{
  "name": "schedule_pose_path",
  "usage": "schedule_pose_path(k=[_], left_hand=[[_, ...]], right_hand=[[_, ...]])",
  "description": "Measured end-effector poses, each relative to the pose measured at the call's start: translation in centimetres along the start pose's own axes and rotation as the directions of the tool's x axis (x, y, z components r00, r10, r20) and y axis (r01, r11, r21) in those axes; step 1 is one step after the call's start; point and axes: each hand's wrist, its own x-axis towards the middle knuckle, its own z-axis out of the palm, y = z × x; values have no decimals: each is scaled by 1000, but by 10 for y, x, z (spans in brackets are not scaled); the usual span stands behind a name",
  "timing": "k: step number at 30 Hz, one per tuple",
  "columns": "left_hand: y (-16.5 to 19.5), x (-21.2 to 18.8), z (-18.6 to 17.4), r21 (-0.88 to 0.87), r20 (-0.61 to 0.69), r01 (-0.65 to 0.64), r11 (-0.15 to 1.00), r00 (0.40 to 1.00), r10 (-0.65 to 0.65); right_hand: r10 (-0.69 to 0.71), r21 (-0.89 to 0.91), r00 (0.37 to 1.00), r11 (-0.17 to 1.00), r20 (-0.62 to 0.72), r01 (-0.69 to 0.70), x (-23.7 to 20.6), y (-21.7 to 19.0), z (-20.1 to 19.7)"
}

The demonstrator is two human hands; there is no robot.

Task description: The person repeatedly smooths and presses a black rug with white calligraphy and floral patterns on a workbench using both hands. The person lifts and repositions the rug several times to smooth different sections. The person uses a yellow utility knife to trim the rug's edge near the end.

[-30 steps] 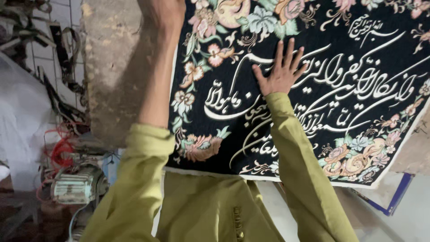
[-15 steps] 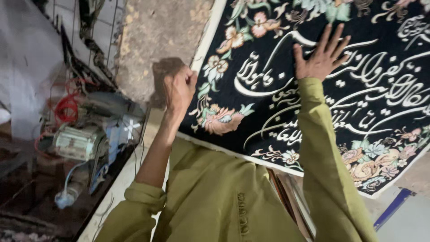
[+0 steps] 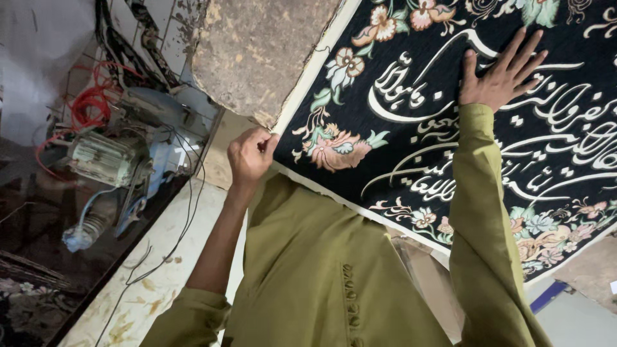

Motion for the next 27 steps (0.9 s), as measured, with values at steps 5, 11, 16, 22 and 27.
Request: schedule_pose_path(k=[5, 11, 16, 22, 27], left_hand=[[-8, -23, -25, 188, 116, -86, 978, 991, 65], [-5, 8, -35, 196, -26, -173, 965, 983, 181], [-5, 65, 12, 193, 321, -509, 839, 841, 436], [-9, 92, 34, 260, 446, -612, 747, 762, 469], [-3, 89, 26, 233, 493, -538, 810, 783, 378]], right_hand=[[-3, -6, 1000, 1000, 1, 3, 0, 0, 3], [-136, -57, 990, 989, 34, 138, 0, -9, -5], [-579, 234, 777, 813, 245, 533, -30, -93, -8], [-643, 11, 715, 746, 275, 666, -129, -197, -3], [-665, 343, 723, 733, 184, 587, -217, -192, -16]])
